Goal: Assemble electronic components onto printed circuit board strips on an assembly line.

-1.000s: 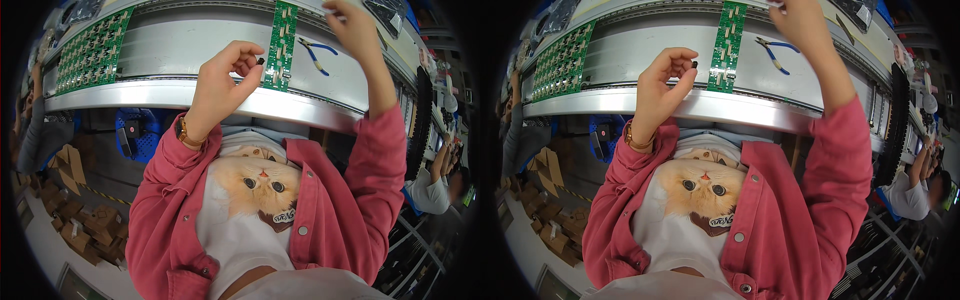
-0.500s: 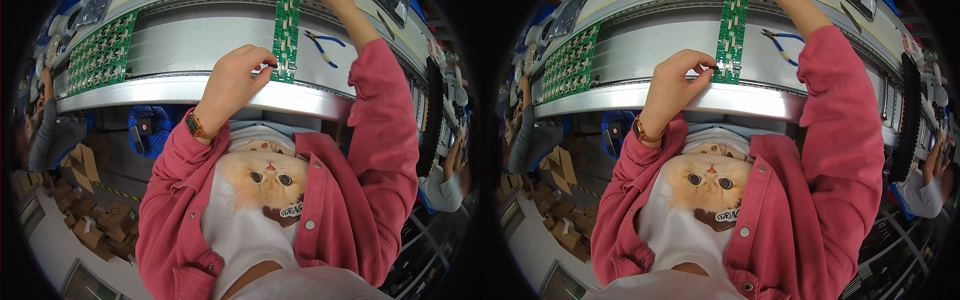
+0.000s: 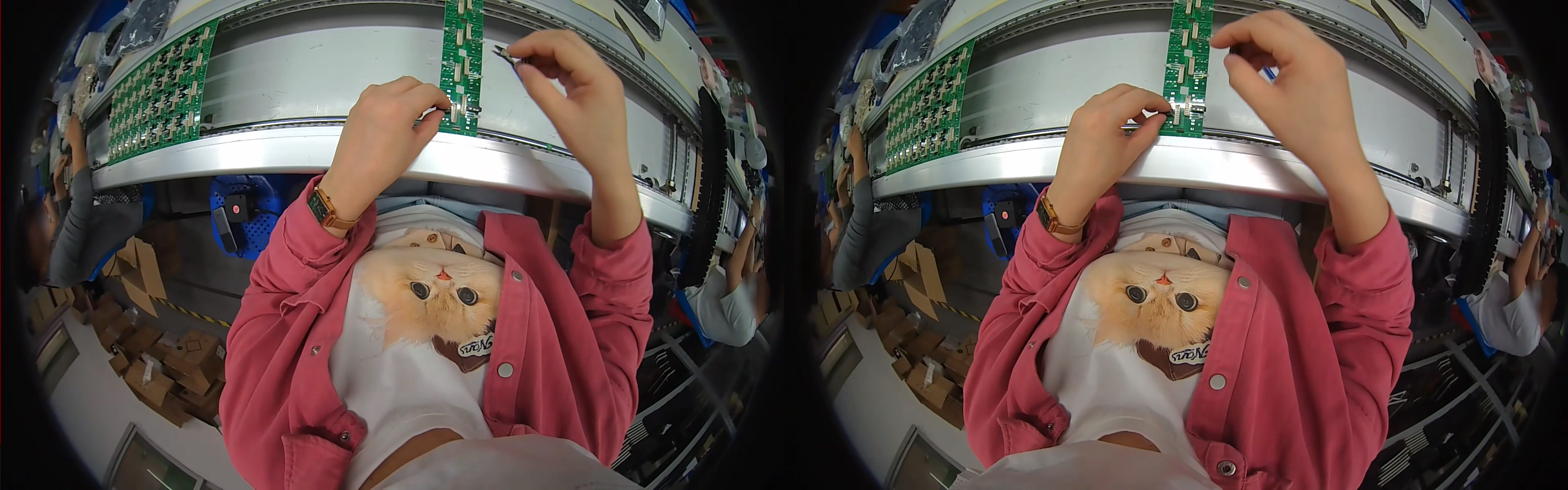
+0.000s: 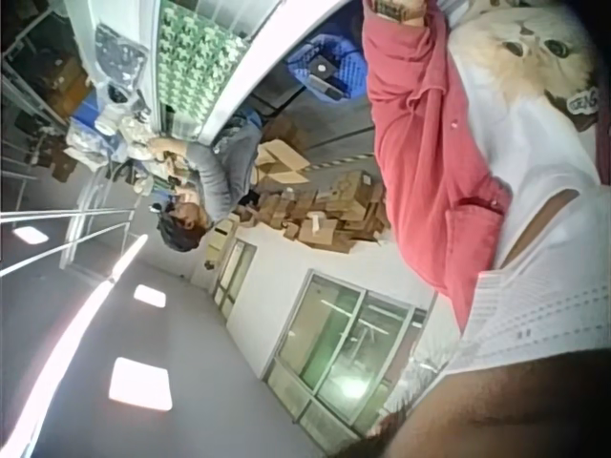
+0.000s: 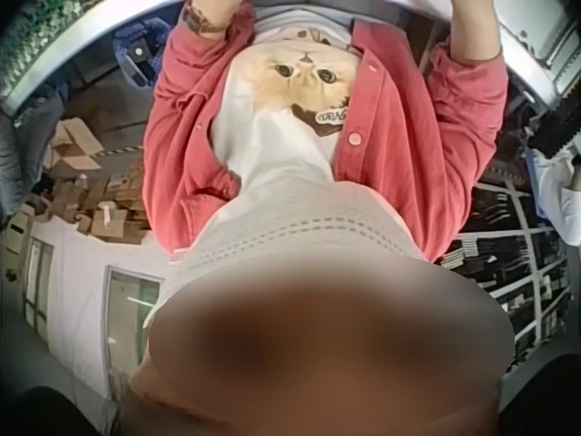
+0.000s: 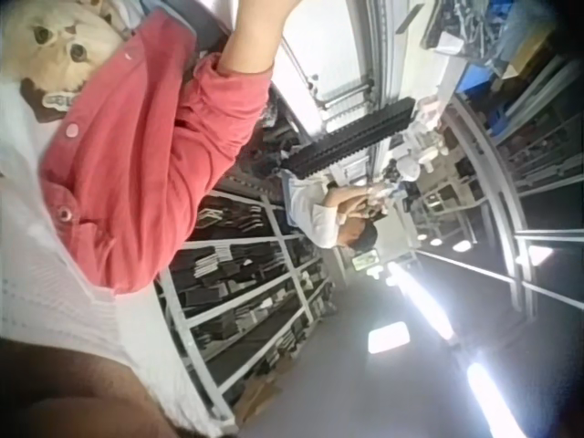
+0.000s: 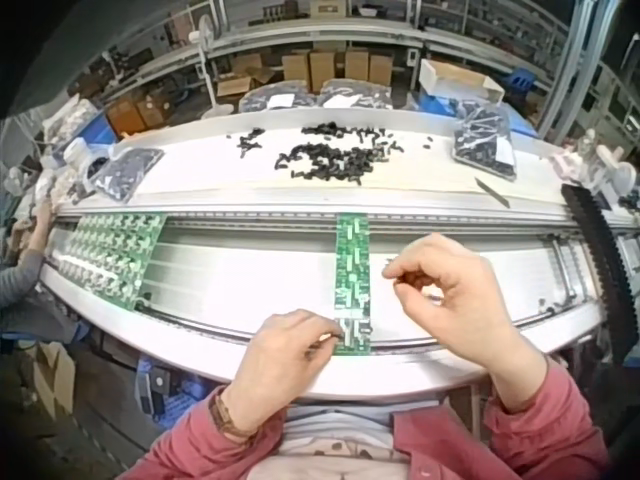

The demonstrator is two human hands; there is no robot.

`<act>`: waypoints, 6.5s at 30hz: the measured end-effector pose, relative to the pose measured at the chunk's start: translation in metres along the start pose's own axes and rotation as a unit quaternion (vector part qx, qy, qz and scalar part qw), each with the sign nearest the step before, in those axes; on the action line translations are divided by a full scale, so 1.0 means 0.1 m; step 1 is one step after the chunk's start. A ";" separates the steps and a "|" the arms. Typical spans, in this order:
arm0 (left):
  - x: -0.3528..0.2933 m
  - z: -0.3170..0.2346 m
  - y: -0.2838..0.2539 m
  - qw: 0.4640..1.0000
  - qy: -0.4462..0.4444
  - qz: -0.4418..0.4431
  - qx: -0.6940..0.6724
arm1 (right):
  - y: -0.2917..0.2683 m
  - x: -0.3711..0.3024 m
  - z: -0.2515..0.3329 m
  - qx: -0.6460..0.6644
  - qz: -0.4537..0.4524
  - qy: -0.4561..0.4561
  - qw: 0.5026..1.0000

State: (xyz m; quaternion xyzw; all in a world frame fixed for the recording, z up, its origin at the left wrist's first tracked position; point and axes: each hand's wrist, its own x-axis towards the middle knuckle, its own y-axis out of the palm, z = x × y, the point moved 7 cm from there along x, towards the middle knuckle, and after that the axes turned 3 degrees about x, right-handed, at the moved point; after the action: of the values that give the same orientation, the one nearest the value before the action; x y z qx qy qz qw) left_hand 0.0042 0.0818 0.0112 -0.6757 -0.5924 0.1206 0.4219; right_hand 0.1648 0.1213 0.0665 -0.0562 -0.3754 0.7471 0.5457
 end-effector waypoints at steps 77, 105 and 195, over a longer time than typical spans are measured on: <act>-0.06 -0.46 -0.35 0.991 0.123 0.055 0.026 | 0.00 0.76 -0.67 -0.254 0.028 0.013 0.967; -0.07 -0.10 -0.02 0.994 -0.005 0.051 0.092 | 0.12 1.09 -0.73 -0.116 -0.084 -0.016 0.990; 0.68 0.01 0.12 0.968 0.179 0.112 0.137 | 0.26 1.69 -2.85 -0.378 0.031 0.053 0.924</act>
State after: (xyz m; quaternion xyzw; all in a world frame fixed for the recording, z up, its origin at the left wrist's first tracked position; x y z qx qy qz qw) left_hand 0.0307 0.1443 0.0247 -0.6842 -0.4055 0.1248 0.5933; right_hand 0.2184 0.4054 -0.0973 -0.3096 -0.5982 0.5623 0.4798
